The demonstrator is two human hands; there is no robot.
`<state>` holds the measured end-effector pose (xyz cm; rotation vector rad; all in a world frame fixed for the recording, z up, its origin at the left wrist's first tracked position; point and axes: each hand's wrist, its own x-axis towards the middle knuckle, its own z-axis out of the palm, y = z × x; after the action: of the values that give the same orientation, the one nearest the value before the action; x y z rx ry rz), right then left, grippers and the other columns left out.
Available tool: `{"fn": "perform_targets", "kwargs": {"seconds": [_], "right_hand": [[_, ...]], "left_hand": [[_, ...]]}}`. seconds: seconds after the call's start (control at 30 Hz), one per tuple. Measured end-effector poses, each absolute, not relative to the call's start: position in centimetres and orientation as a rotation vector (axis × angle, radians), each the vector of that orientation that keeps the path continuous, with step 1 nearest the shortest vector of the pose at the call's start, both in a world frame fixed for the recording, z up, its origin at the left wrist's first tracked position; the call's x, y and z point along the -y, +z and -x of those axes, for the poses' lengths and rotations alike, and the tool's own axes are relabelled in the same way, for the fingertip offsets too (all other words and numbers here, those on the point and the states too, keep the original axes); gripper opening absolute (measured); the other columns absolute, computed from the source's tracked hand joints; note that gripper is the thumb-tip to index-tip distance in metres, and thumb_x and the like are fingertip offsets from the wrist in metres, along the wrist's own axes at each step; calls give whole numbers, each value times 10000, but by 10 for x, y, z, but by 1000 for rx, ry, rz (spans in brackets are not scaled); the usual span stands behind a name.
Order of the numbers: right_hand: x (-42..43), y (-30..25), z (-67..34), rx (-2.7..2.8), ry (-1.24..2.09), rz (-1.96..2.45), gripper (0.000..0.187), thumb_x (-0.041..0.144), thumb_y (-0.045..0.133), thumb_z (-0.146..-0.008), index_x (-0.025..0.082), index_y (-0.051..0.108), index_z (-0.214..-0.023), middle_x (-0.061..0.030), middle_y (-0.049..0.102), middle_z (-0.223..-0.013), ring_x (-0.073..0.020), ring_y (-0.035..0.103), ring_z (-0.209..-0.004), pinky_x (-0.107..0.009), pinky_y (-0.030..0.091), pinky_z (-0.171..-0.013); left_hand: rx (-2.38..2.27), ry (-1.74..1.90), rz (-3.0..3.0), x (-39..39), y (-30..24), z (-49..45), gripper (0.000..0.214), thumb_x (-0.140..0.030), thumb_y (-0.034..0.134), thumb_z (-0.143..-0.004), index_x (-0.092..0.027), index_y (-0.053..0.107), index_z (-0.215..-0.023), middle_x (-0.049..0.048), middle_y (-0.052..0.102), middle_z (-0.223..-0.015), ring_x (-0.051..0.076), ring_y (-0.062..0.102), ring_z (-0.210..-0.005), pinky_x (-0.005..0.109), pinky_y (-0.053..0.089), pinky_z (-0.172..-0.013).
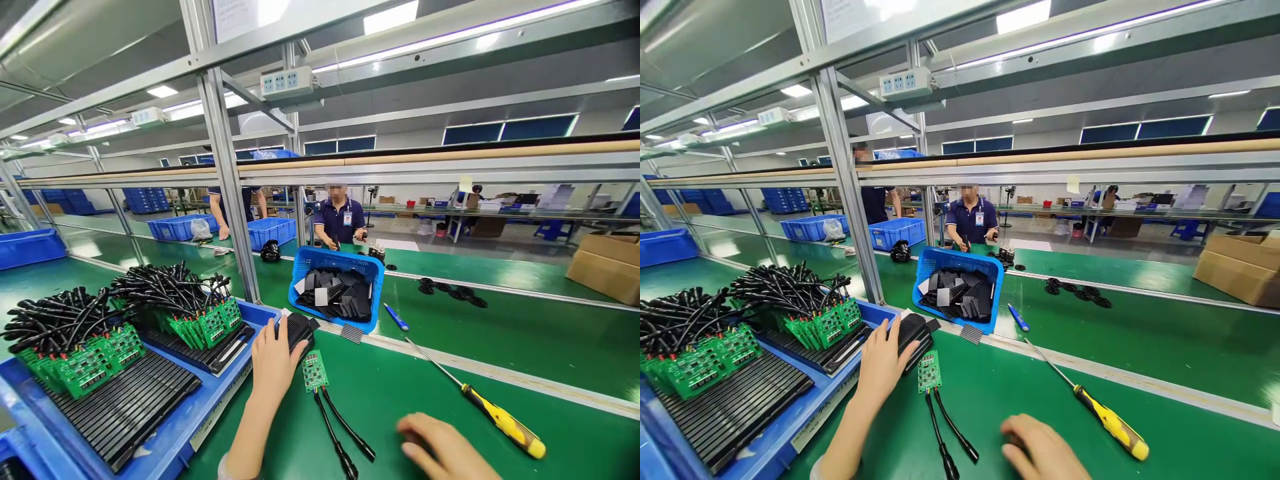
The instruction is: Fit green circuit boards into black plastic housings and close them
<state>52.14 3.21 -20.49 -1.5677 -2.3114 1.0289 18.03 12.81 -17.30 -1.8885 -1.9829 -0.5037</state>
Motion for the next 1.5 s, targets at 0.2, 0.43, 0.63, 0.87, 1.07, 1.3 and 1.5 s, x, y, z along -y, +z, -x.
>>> {"fn": "perform_targets", "kwargs": {"seconds": [0.2, 0.43, 0.63, 0.87, 1.07, 1.3, 1.5], "right_hand": [[-58, -176, -366, 2559, 793, 1498, 731, 339, 666, -775, 149, 380, -1420, -167, 440, -1213, -302, 476, -1074, -432, 420, -917], [-75, -213, -382, 2306, 892, 1398, 491, 123, 373, -882, 59, 419, -1366, -171, 462, -1150, -227, 539, -976, -390, 433, -909], [-78, -244, -448, 1878, 1149, 1231, 384, 317, 364, -939, 71, 539, -1177, -134, 530, -1093, -195, 507, -1035, -341, 376, -940], [-70, -258, -457, 1632, 1455, 1252, 535, 454, 374, -888, 21, 448, -1194, -93, 487, -855, -110, 396, -588, -244, 330, -502], [-71, -251, -456, 1649, 1470, 1245, 492, 383, 387, -877, 9, 451, -1190, -76, 474, -792, -108, 416, -580, -226, 328, -447], [-70, -255, -459, 1682, 1399, 1239, 370, 267, 397, -885, 59, 516, -1168, -69, 537, -859, -109, 498, -636, -223, 376, -499], [-70, -254, -461, 1704, 1378, 1225, 365, 262, 403, -893, 70, 529, -1177, -69, 541, -876, -107, 499, -634, -224, 398, -526]], "left_hand": [[2117, -452, 1930, -127, -178, -175, 638, -489, 439, -913, -102, 370, -1416, 172, 403, -1328, 315, 396, -1160, 440, 369, -917], [2273, -862, 1964, -136, -173, -153, 499, -420, 378, -949, -123, 472, -1338, 144, 514, -1150, 270, 467, -1033, 402, 363, -921], [2419, -1131, 1825, -141, -169, -133, 492, -526, 322, -944, -198, 530, -1246, 64, 596, -1083, 236, 557, -940, 369, 412, -824], [1910, -945, 2013, -144, -191, -154, 480, -506, 420, -915, -167, 566, -1223, 89, 530, -1111, 241, 458, -983, 382, 400, -867], [1956, -790, 2147, -143, -196, -153, 519, -496, 488, -868, -171, 544, -1269, 121, 455, -1138, 252, 448, -1025, 418, 396, -916], [2184, -744, 2321, -146, -195, -142, 616, -496, 501, -861, -265, 391, -1422, 96, 436, -1218, 225, 495, -1072, 371, 415, -937], [2097, -987, 2084, -150, -195, -145, 588, -544, 490, -864, -265, 456, -1380, 106, 436, -1234, 255, 481, -1115, 389, 424, -931]]}}
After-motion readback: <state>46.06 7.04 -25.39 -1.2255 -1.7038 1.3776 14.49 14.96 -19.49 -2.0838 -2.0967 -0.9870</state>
